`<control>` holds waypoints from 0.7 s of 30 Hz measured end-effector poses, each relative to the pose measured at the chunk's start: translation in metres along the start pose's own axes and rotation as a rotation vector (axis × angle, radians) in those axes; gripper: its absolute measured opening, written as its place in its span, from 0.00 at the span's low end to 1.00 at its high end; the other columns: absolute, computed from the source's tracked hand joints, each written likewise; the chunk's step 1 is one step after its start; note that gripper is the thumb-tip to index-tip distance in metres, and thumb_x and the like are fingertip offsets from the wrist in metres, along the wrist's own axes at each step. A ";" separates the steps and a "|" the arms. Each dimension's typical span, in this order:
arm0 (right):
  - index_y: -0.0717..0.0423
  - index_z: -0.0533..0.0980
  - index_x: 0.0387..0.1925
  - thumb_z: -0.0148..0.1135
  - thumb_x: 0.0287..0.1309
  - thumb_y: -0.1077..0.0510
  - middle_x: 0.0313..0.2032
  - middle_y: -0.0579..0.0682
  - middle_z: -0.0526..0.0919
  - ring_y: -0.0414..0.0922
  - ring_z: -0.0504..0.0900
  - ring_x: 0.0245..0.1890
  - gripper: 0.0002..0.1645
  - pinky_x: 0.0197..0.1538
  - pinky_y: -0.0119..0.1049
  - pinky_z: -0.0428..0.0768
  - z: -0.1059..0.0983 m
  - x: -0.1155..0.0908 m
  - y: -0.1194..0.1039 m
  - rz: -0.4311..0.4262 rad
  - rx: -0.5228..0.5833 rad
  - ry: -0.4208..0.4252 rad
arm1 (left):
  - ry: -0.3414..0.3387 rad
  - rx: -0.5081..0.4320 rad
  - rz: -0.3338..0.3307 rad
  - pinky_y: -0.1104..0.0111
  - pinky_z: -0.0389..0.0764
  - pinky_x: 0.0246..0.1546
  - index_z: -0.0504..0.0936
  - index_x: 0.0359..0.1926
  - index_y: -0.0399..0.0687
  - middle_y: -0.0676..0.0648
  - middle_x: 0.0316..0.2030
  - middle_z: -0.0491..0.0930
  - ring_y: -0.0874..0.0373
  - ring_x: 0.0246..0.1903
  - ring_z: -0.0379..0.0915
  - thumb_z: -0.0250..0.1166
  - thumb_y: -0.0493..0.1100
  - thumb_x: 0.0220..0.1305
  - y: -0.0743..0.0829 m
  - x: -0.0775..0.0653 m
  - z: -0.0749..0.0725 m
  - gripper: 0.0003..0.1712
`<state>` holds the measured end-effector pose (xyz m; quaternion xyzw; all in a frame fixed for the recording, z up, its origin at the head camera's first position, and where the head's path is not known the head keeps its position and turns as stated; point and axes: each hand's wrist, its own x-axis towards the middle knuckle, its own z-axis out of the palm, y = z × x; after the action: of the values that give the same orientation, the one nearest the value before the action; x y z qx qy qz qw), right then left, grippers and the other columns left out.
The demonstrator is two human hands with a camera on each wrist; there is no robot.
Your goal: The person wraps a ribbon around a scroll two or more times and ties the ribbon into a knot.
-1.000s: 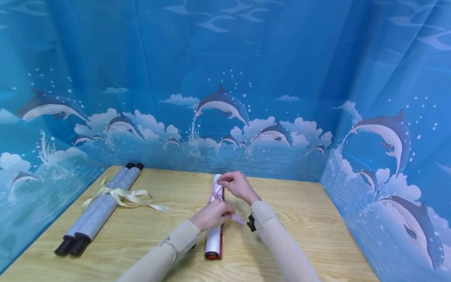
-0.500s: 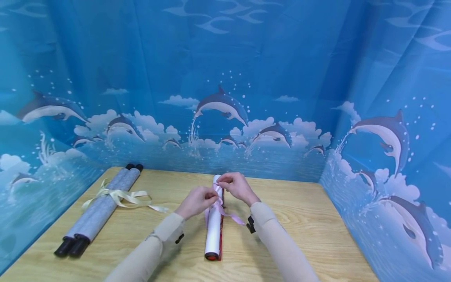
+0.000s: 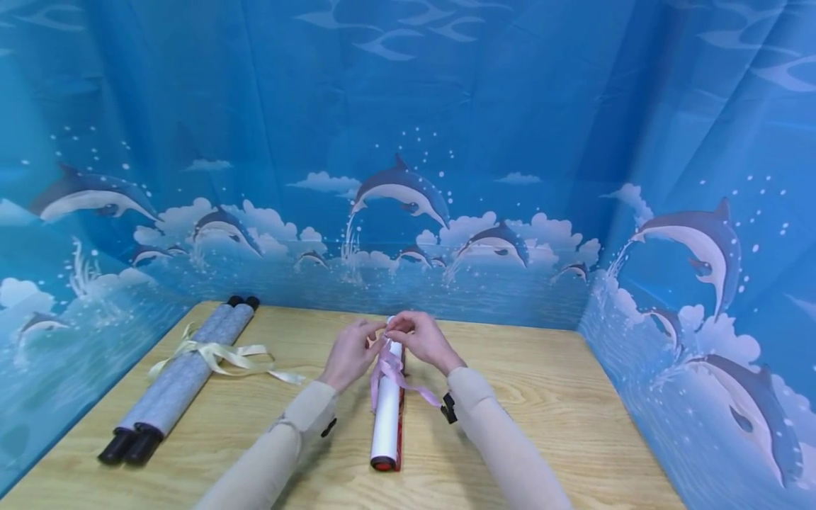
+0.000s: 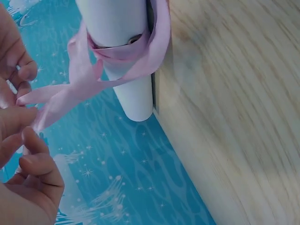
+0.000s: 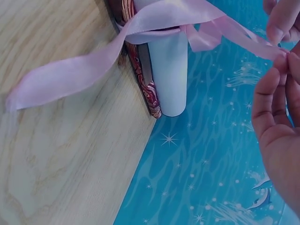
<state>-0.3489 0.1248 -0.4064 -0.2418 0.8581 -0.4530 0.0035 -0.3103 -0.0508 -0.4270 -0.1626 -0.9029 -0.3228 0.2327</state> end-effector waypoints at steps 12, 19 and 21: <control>0.56 0.81 0.38 0.65 0.61 0.60 0.33 0.53 0.85 0.41 0.81 0.30 0.05 0.34 0.36 0.82 0.016 -0.012 0.010 0.020 0.002 0.016 | 0.056 -0.034 -0.093 0.67 0.76 0.28 0.89 0.37 0.46 0.50 0.27 0.85 0.59 0.26 0.77 0.67 0.39 0.59 -0.007 0.003 0.002 0.06; 0.50 0.85 0.35 0.69 0.57 0.53 0.27 0.40 0.84 0.34 0.77 0.27 0.06 0.30 0.27 0.76 0.041 -0.023 0.015 -0.028 -0.347 -0.020 | 0.070 -0.054 -0.160 0.68 0.74 0.25 0.90 0.35 0.48 0.51 0.26 0.86 0.60 0.25 0.76 0.68 0.40 0.59 -0.011 0.003 0.003 0.05; 0.49 0.84 0.31 0.70 0.55 0.52 0.25 0.40 0.81 0.35 0.74 0.24 0.05 0.28 0.28 0.73 0.045 -0.024 0.015 -0.026 -0.401 0.008 | 0.068 -0.062 -0.162 0.68 0.73 0.25 0.90 0.35 0.48 0.51 0.26 0.86 0.60 0.24 0.76 0.67 0.40 0.59 -0.011 0.003 0.003 0.06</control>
<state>-0.3234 0.1069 -0.4494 -0.2469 0.9280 -0.2739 -0.0540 -0.3190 -0.0562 -0.4332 -0.0850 -0.8943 -0.3736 0.2312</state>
